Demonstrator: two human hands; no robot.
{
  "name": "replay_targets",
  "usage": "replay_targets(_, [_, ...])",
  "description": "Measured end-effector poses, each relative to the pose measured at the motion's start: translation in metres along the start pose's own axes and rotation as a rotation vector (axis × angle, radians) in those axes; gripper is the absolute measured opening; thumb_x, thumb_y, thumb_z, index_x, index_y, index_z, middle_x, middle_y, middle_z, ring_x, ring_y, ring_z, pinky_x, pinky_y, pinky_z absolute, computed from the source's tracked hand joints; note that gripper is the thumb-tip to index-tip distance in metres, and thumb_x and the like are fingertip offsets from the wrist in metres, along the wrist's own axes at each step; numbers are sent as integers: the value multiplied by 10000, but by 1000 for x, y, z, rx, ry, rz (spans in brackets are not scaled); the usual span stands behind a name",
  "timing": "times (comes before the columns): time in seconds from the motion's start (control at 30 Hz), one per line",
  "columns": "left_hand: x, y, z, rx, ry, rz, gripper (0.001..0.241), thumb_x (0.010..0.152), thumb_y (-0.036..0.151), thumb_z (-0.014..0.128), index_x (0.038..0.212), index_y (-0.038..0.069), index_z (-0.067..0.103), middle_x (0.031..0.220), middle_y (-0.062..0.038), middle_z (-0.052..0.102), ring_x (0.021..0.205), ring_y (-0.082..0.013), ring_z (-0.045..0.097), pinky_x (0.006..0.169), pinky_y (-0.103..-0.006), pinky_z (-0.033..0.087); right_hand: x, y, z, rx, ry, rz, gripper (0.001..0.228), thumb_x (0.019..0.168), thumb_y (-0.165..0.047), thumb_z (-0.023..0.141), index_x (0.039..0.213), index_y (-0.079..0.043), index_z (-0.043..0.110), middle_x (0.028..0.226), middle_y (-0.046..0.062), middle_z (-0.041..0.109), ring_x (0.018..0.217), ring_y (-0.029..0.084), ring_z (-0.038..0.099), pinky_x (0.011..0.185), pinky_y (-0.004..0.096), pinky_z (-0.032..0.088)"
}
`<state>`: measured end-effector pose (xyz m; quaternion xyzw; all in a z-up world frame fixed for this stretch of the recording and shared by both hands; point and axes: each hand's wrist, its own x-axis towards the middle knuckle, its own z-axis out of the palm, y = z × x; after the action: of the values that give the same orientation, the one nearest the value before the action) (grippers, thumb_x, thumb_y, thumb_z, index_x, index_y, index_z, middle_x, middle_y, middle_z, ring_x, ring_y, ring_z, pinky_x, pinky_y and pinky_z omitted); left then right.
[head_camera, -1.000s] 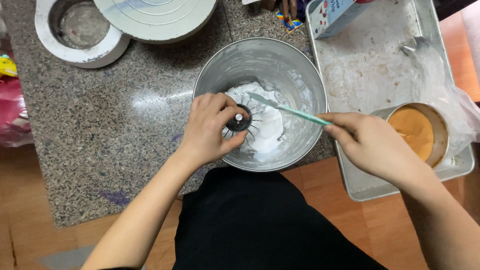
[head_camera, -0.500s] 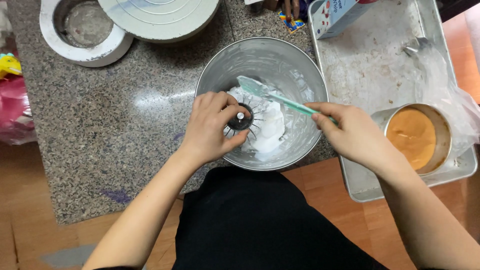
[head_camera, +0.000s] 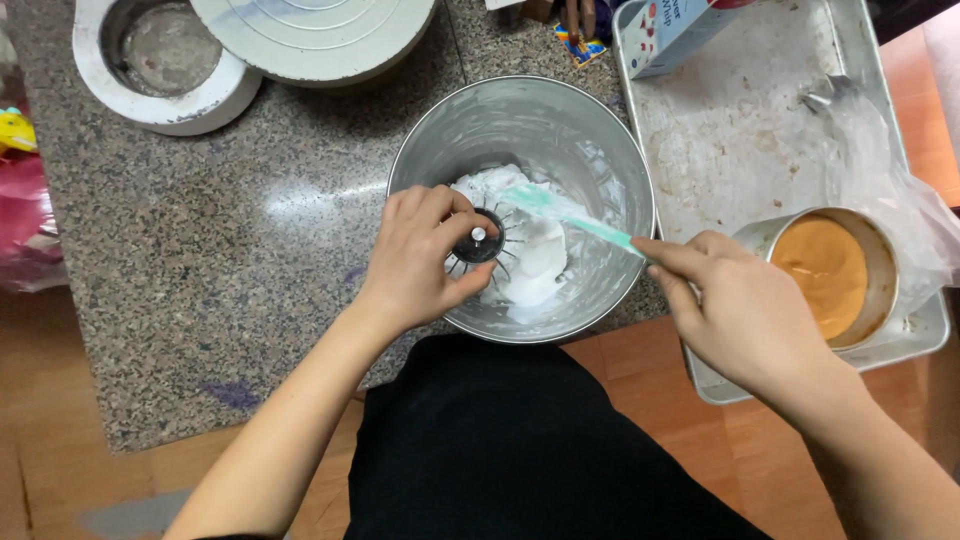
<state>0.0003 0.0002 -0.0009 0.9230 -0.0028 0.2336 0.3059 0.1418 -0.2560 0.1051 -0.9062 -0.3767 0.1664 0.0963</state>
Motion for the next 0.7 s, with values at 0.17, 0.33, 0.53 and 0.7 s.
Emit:
replay_targets(0.17, [-1,-1,2,0,-1,-1,325,728,232,853,1016,170,715,1014,-17,570,1031,-255,548,976,-424,388,10,-1,1,-23,70,89,324,949,-232,584,1231,-212,744,879,151,665,815,370,665,733,480,529])
replay_targets(0.33, [0,1,-1,3,-2,-8,336,724,235,858,1020,168,715,1024,-15,575,1036,-256,546,980,-421,388,33,-7,37,60,143,-42,309,955,-227,611,1223,-171,755,856,182,656,805,398,650,727,499,515])
replay_targets(0.53, [0,1,0,7,-7,-11,333,722,238,860,1015,171,716,1018,-15,573,1030,-251,544,982,-420,385,18,-5,38,24,87,-86,299,949,-222,595,1196,-157,749,876,172,687,859,396,666,751,508,525])
replay_targets(0.7, [-1,1,-1,8,-9,-11,330,723,238,858,1014,171,717,1014,-14,571,1030,-247,546,987,-421,384,-8,-2,-3,-54,25,79,310,939,-262,592,1198,-205,753,878,175,689,840,397,666,751,494,531])
